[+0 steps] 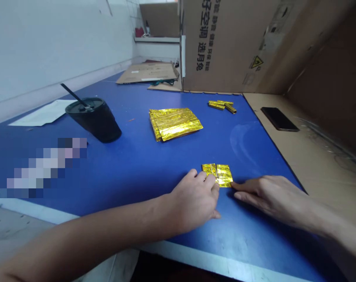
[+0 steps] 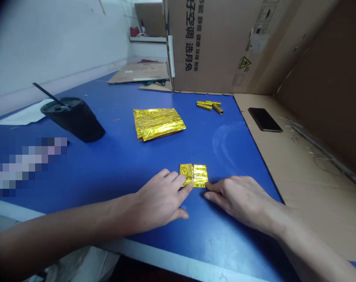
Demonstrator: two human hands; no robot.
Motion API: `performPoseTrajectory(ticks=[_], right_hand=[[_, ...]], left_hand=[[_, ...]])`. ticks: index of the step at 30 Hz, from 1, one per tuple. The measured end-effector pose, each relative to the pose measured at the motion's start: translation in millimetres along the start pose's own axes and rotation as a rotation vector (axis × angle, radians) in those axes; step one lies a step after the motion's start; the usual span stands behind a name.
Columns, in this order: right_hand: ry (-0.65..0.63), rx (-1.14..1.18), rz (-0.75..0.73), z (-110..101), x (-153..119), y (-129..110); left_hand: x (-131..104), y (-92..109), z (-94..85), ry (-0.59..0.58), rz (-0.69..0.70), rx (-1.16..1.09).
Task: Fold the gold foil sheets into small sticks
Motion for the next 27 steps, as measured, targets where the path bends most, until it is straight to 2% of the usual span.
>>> performPoseTrajectory(ticks=[5, 10, 13, 16, 22, 27], right_hand=[[0.024, 0.080, 0.011, -1.5, 2.7, 4.7], [0.127, 0.082, 0.008, -7.4, 8.8, -11.4], [0.104, 0.113, -0.030, -3.1, 9.2, -26.2], [0.066, 0.103, -0.040, 2.8, 7.1, -31.4], [-0.020, -0.005, -0.028, 3.5, 2.7, -11.9], [-0.061, -0.058, 0.046, -1.4, -1.5, 11.4]], left_hand=[[0.9, -2.8, 3.0, -0.001, 0.006, 0.003], [2.0, -1.1, 4.1, 0.020, 0.019, 0.010], [1.8, -1.1, 4.3, 0.019, 0.017, -0.004], [1.8, -2.0, 3.6, -0.001, 0.013, -0.009], [3.1, -3.5, -0.1, -0.017, 0.016, -0.008], [0.9, -6.3, -1.0, -0.027, 0.020, -0.019]])
Point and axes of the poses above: each hand's wrist, its own x-axis towards the middle knuckle, its own z-axis out of the palm, y = z × x, the point moved 4 cm from there along x, towards the middle knuckle, and after that the axes turned 14 degrees about y, right-handed, at the moved point
